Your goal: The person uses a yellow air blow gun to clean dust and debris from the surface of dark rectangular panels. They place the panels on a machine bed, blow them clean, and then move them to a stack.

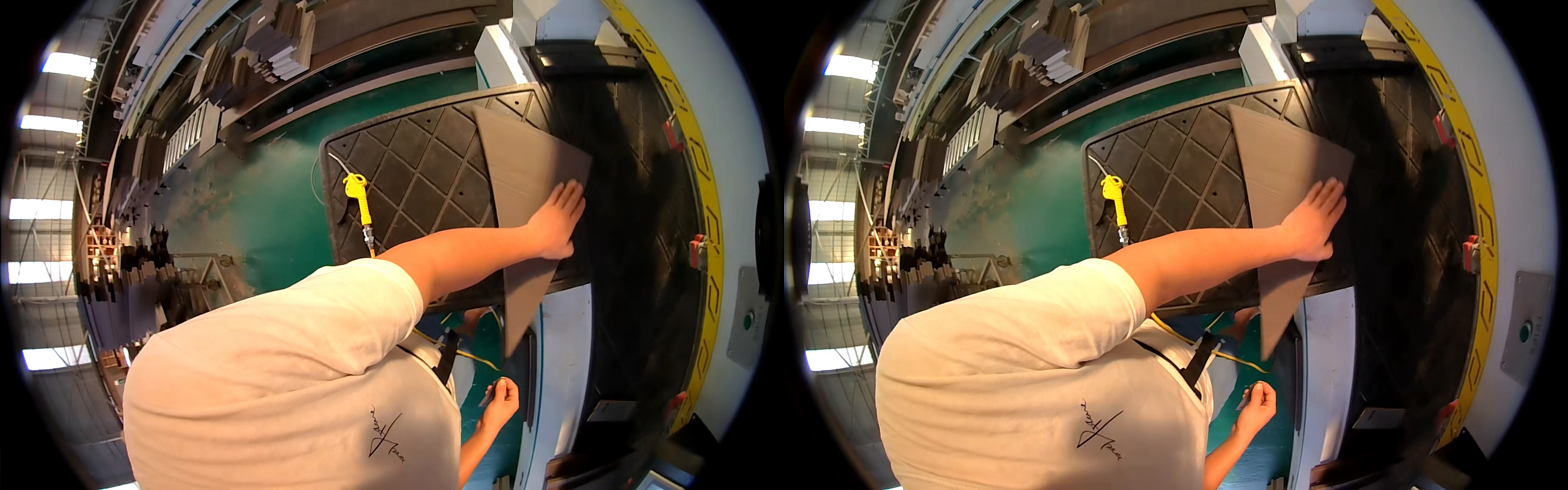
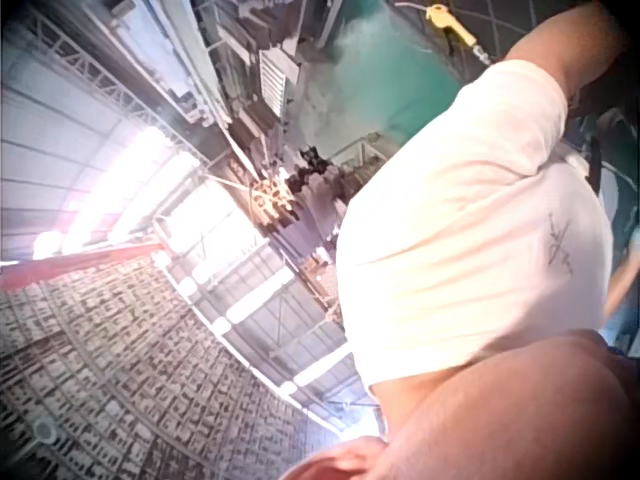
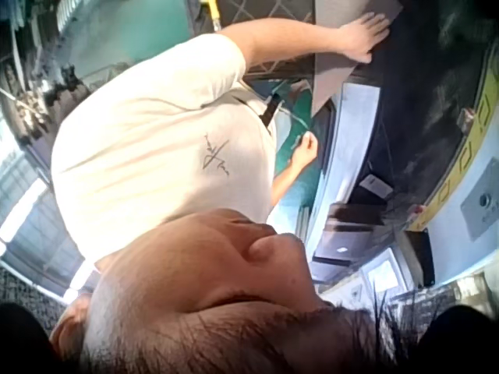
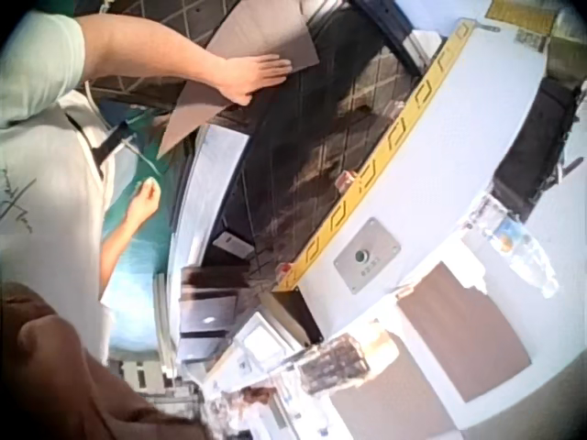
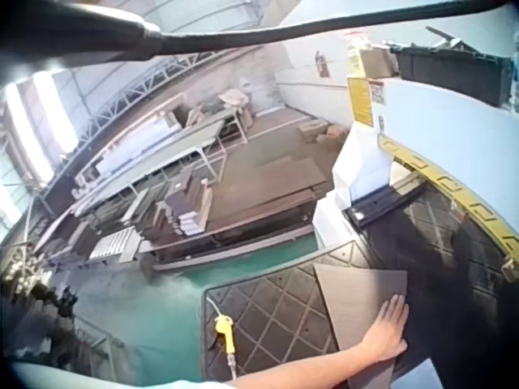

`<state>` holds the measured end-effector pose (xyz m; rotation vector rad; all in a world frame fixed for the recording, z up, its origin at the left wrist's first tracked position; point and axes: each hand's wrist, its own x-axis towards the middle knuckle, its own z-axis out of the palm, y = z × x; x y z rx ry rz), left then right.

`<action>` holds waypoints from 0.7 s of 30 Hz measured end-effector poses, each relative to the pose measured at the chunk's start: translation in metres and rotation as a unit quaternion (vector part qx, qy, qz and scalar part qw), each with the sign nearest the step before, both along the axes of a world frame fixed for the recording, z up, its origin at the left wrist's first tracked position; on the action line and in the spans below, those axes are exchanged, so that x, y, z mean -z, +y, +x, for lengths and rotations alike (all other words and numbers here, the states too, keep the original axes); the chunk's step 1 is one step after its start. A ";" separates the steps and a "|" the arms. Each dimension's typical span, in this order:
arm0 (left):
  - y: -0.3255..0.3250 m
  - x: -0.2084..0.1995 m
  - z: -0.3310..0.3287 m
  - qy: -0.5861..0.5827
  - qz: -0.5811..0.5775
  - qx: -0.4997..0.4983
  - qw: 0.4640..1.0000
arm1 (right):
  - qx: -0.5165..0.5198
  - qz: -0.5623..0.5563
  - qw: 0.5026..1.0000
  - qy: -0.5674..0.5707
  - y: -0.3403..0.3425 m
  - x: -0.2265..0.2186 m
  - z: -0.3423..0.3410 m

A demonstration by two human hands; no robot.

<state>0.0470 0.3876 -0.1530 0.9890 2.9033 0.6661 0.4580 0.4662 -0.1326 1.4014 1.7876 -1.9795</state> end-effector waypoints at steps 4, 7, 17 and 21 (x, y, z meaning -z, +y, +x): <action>0.004 -0.001 0.008 -0.036 0.027 0.202 0.978 | -0.005 0.041 0.999 0.000 0.019 -0.017 -0.011; 0.004 -0.018 0.025 -0.055 -0.028 0.398 0.915 | 0.001 0.071 0.997 0.026 0.033 -0.034 -0.023; -0.131 -0.067 0.037 -0.201 -0.055 0.503 0.839 | 0.067 0.056 0.995 0.042 0.040 -0.028 -0.014; -0.139 -0.064 0.033 -0.184 -0.050 0.335 0.923 | 0.070 0.055 0.993 0.078 0.044 -0.009 -0.022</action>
